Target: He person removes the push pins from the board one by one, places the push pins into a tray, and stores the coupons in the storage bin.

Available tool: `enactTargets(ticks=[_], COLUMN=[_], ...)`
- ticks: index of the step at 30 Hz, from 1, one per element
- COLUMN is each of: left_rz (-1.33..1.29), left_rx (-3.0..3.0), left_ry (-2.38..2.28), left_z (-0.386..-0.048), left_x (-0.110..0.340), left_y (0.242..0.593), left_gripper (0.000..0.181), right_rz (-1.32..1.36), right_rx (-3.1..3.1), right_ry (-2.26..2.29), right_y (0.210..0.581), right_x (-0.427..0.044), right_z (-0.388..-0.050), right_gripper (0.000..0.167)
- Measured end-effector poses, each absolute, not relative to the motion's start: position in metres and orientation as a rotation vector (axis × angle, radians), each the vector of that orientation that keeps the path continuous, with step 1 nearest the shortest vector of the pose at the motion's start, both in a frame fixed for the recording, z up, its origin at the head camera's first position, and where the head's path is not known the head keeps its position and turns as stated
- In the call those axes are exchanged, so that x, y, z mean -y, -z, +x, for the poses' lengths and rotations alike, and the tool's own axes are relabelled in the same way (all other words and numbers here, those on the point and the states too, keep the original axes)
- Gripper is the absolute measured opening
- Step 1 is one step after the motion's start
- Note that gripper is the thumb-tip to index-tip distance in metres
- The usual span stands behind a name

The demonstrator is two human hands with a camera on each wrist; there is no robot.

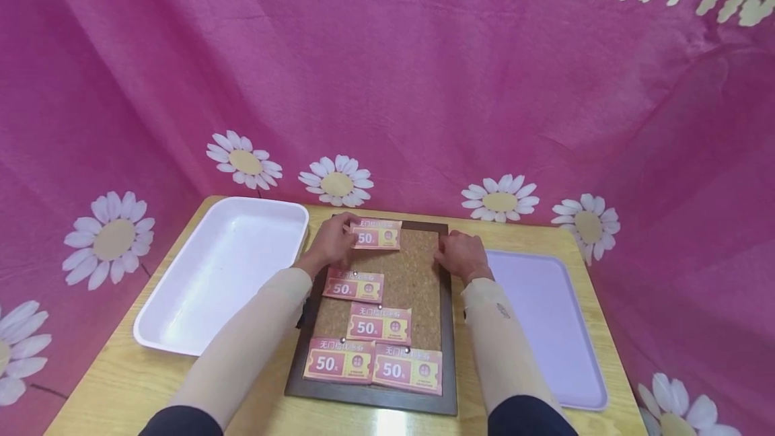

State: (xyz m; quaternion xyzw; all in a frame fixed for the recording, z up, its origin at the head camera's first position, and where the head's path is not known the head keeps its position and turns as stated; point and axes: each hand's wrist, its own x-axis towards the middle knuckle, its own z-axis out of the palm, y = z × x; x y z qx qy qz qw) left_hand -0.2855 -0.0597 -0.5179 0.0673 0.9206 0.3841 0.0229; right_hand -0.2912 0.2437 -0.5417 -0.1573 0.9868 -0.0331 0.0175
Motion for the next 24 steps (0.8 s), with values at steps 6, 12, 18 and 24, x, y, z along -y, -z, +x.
enactTargets(ticks=[6,12,18,24], left_rz=[0.212,0.092,0.079,0.069], left_rx=[-2.896,-2.872,-2.880,-2.904], left_ry=[-1.210,-1.229,-1.245,-1.262], left_z=[-0.293,-0.298,-0.302,-0.305], left_x=[0.074,0.087,0.103,0.118], left_y=[0.513,0.506,0.501,0.496], left_gripper=[0.034,0.034,0.037,0.038], right_rz=[-0.517,-0.496,-0.470,-0.478], right_rx=[-3.099,-3.113,-3.108,-3.113], right_ry=[0.104,0.123,0.132,0.143], right_y=[0.542,0.546,0.547,0.541], right_x=[-0.249,-0.257,-0.265,-0.271], right_z=[-0.291,-0.291,-0.290,-0.286], right_gripper=[0.019,0.022,0.026,0.027])
